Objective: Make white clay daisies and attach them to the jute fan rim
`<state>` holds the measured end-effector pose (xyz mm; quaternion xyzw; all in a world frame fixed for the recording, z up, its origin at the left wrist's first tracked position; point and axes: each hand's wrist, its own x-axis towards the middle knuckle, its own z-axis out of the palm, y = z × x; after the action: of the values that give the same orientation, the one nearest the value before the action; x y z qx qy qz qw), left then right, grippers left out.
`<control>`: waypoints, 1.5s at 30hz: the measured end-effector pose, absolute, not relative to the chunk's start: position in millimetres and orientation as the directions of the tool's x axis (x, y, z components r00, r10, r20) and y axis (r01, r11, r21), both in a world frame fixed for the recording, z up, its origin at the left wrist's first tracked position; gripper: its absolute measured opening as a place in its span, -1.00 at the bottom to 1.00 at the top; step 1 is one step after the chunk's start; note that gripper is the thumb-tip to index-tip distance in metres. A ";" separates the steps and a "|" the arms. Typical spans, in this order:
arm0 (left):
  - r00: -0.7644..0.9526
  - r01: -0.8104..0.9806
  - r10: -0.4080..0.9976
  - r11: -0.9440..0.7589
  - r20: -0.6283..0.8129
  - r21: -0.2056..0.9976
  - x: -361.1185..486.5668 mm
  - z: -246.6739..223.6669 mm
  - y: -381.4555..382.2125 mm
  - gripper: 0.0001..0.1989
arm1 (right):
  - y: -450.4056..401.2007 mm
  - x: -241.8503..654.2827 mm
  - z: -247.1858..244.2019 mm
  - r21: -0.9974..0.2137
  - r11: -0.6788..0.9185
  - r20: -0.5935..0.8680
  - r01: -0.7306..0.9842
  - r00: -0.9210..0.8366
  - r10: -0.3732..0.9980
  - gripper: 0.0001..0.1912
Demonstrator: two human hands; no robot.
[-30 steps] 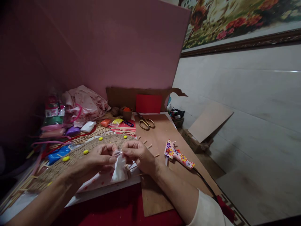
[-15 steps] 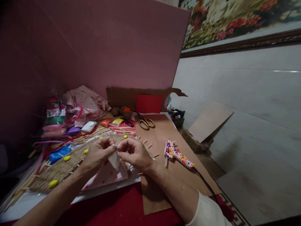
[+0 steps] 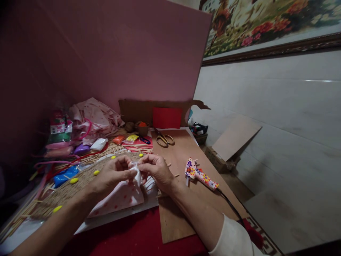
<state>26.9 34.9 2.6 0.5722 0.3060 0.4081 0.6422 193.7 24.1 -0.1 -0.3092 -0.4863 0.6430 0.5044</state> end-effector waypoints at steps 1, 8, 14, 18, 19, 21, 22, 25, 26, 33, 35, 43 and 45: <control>0.455 -0.173 0.888 0.006 0.075 0.985 28.4 3.5 35.1 -0.70 | 23.9 192.9 -0.5 -0.935 -0.014 0.097 -0.354 -0.293 0.951 -0.86; 0.261 -0.107 0.962 -0.058 0.085 0.993 41.5 11.8 30.5 -0.73 | 18.0 185.0 0.2 -0.956 0.106 0.162 -0.275 -0.192 0.968 -0.89; 0.096 0.048 0.970 -0.228 0.223 0.972 41.9 6.1 32.0 -0.78 | 9.6 174.6 -4.1 -0.942 0.294 0.316 -0.160 -0.130 0.940 -0.89; 0.000 0.162 0.956 -0.289 0.293 0.944 37.9 0.5 37.0 -0.81 | 2.2 169.6 -6.5 -0.870 0.492 0.491 -0.024 -0.132 0.861 -0.79; -0.008 0.182 0.948 -0.311 0.318 0.933 36.8 0.3 37.8 -0.81 | 0.8 169.7 -6.6 -0.834 0.549 0.541 0.054 -0.123 0.832 -0.78; 0.020 0.187 0.929 -0.367 0.370 0.911 34.3 1.8 38.5 -0.80 | -0.2 171.8 -6.8 -0.732 0.643 0.636 0.226 -0.112 0.763 -0.78; 0.066 0.165 0.919 -0.393 0.388 0.905 32.9 3.4 38.4 -0.80 | 0.5 173.7 -6.9 -0.683 0.668 0.670 0.294 -0.110 0.734 -0.80; 0.302 0.057 0.871 -0.421 0.387 0.905 28.5 9.3 37.8 -0.87 | 7.2 180.6 -7.0 -0.699 0.636 0.654 0.327 -0.070 0.754 -0.85; 0.370 0.039 0.847 -0.424 0.381 0.905 27.4 10.6 37.9 -0.88 | 10.4 182.6 -7.0 -0.764 0.587 0.597 0.269 -0.053 0.801 -0.86; 0.395 0.252 0.817 -0.537 0.421 0.805 29.7 1.8 43.0 -0.89 | 21.7 183.3 -2.9 -0.935 0.227 0.252 -0.271 -0.058 0.966 -0.78; 0.331 0.321 0.828 -0.550 0.452 0.771 33.0 -0.1 42.1 -0.89 | 19.6 180.4 -2.1 -0.932 0.194 0.223 -0.306 -0.065 0.973 -0.77; 0.117 0.617 0.584 -0.677 0.803 0.401 44.4 0.4 36.5 -0.80 | 4.8 164.5 -20.4 -0.884 0.467 0.463 -0.020 0.100 0.881 -0.88; 0.112 0.640 0.500 -0.697 0.859 0.323 45.1 -1.3 37.5 -0.77 | -0.8 162.1 -21.7 -0.817 0.568 0.577 0.100 0.109 0.810 -0.87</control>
<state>45.1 37.5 -1.3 0.7427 0.3838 0.5449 -0.0644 162.1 -0.8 -21.7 -0.3741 -0.6079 0.2755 0.6439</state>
